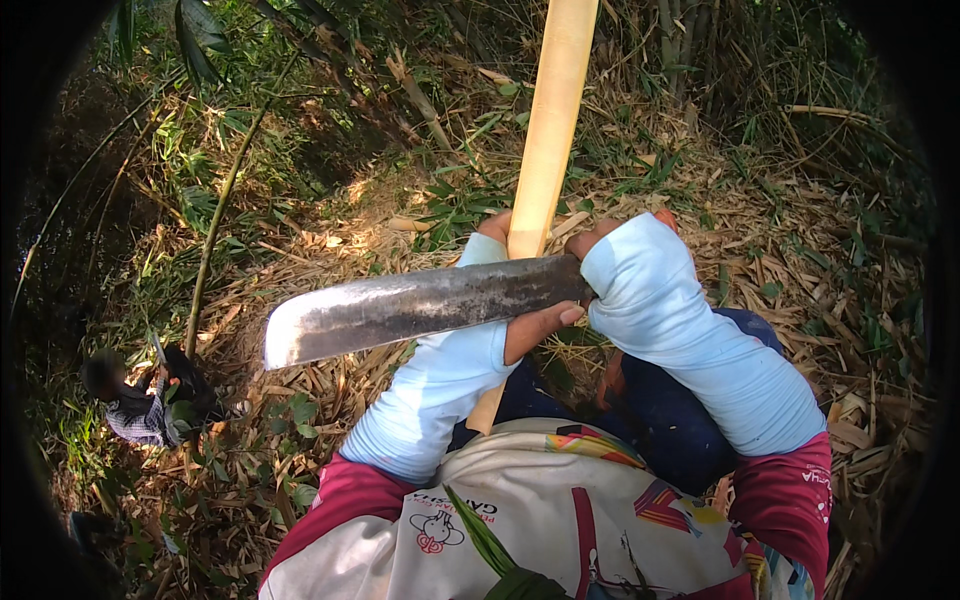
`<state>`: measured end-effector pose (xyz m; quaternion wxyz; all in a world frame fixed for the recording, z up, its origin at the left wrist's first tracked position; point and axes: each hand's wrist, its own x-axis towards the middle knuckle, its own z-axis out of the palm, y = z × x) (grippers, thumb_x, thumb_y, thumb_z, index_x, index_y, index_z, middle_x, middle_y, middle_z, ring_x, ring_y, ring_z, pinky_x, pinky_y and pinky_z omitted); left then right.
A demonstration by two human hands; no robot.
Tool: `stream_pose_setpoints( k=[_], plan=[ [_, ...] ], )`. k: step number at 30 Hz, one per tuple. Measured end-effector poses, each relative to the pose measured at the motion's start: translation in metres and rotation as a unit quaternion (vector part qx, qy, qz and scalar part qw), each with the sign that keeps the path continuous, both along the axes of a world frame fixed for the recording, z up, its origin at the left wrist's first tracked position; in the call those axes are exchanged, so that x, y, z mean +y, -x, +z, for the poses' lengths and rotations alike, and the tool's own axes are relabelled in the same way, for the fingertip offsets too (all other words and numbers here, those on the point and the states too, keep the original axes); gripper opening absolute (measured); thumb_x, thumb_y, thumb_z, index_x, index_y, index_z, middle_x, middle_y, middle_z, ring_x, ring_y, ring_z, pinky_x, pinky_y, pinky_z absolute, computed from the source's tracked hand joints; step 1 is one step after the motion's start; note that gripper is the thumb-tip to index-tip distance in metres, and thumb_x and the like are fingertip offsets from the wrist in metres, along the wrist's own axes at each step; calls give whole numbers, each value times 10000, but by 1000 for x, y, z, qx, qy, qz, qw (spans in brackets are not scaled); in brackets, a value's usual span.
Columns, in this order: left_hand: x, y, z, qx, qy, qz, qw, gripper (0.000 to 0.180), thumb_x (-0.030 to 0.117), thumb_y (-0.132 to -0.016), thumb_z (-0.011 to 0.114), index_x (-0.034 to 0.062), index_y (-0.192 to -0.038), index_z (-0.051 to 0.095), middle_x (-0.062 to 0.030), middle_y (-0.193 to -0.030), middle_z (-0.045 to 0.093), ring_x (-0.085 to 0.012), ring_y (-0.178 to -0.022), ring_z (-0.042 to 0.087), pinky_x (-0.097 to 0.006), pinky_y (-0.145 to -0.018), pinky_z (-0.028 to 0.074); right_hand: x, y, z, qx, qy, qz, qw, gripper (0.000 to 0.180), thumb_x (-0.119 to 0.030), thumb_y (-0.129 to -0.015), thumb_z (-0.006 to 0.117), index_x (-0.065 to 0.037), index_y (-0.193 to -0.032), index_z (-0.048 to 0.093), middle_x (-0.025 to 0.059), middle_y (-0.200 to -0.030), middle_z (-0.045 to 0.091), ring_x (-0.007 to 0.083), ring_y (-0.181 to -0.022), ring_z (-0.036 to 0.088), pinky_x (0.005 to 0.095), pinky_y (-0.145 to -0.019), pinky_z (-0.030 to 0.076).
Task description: The person uses a large machete to split a long bamboo stalk into thin strips. They hold the bamboo vertically and repeatedly strike it with the machete to separate the material into usable slats.
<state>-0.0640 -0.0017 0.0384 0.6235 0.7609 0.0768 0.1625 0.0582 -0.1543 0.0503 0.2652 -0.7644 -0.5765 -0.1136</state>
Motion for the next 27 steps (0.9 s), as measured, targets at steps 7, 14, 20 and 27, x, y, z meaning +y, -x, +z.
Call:
stream_pose_setpoints(
  k=[7,14,20,27],
  plan=[
    [-3,3,4,6,-26,-2,1000,962,156,-702,878,-20,-1411,252,-144,-1199,568,-209,-1096,607,-338,-931,508,-1,0,-3,-13,32,-29,999,164,-160,-673,668,-113,-820,613,99,-739,618,318,-700,650,479,-608,447],
    [-5,4,-3,-10,-28,20,999,865,198,-728,873,-24,-1341,305,-149,-1161,624,-200,-1094,607,-337,-958,490,0,4,3,-29,59,-67,996,160,-184,-705,676,-136,-854,645,80,-765,633,292,-725,659,478,-635,414],
    [-7,3,-4,-20,-56,34,998,811,208,-729,877,-28,-1298,348,-139,-1130,623,-184,-1045,616,-329,-917,499,-2,6,7,-41,61,-85,994,157,-190,-715,676,-137,-860,649,85,-773,637,289,-732,661,481,-642,406],
    [-7,2,-1,-39,-26,24,999,874,209,-701,891,-41,-1325,332,-127,-1123,599,-182,-1029,612,-326,-899,506,-1,0,-3,13,16,-16,1000,165,-140,-683,678,-94,-828,615,126,-723,607,336,-713,648,467,-617,470]
  ],
)
